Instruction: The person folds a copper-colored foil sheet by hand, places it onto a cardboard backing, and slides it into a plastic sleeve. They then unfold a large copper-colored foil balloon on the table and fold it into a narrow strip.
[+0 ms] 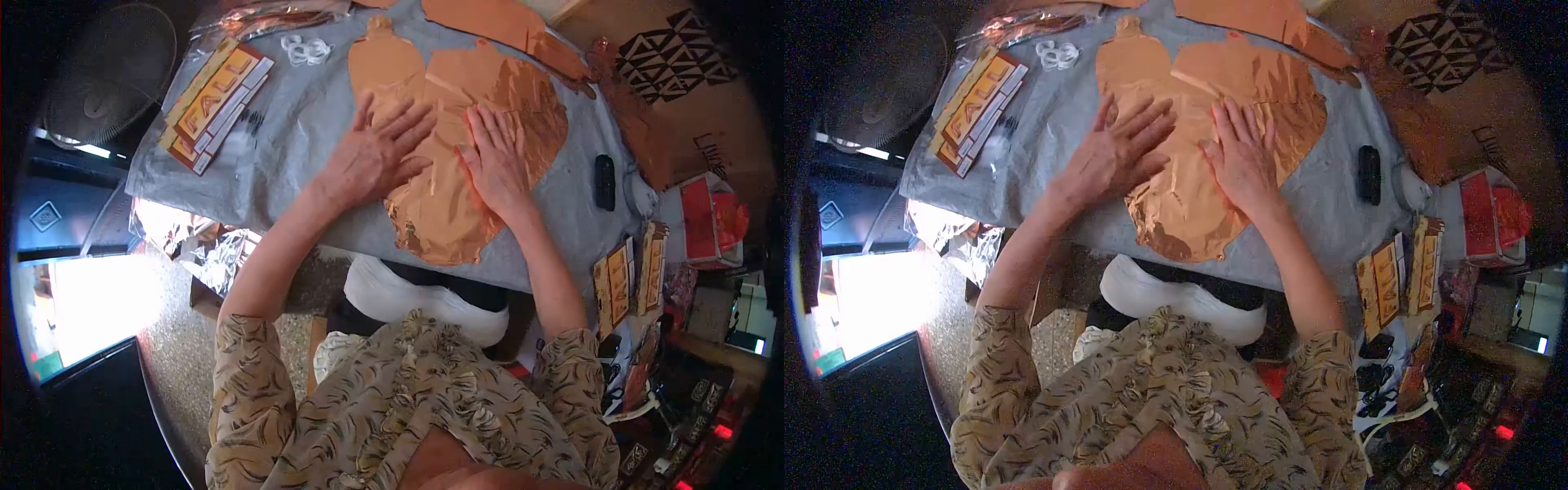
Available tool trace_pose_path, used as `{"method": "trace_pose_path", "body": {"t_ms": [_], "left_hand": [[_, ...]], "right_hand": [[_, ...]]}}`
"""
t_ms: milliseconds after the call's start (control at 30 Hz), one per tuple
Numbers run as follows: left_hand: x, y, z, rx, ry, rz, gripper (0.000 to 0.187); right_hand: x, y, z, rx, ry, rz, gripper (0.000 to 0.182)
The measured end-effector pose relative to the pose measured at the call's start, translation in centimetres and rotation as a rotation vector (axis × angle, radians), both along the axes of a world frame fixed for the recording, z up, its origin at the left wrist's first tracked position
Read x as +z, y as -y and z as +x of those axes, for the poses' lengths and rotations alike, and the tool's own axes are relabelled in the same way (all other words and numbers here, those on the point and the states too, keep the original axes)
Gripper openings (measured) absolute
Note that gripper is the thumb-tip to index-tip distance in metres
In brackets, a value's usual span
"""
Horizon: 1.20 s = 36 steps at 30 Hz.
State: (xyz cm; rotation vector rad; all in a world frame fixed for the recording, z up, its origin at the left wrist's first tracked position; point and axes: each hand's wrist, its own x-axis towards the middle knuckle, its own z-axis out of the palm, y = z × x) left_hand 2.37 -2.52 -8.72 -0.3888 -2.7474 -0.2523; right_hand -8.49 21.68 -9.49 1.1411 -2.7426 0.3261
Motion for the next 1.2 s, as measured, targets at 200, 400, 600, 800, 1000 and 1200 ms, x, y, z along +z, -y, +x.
{"method": "trace_pose_path", "body": {"t_ms": [200,400,600,800,1000,1200], "left_hand": [[-0.4,-0.3,-2.0,-0.106,0.018,0.001,0.065],[1.2,-0.3,-2.9,-0.156,0.059,0.103,0.057],[4.9,-1.8,-12.6,-0.187,-0.113,0.211,0.028],[5.4,-6.1,-28.1,-0.186,-0.03,0.092,0.028],[3.8,-7.0,-35.9,-0.146,0.111,-0.173,0.02],[-0.7,-4.1,-39.3,-0.323,0.011,-0.124,0.02]], "right_hand": [[0.5,0.2,0.4,-0.017,0.031,-0.059,0.065],[0.5,-0.2,0.6,-0.024,-0.01,-0.066,0.065],[-0.1,-0.2,0.3,-0.01,-0.005,-0.178,0.069],[0.9,-0.9,0.3,-0.026,0.037,-0.314,0.068],[0.8,-1.1,0.4,0.055,-0.015,-0.477,0.066],[0.9,-0.6,0.7,0.067,-0.003,-0.596,0.068]]}}
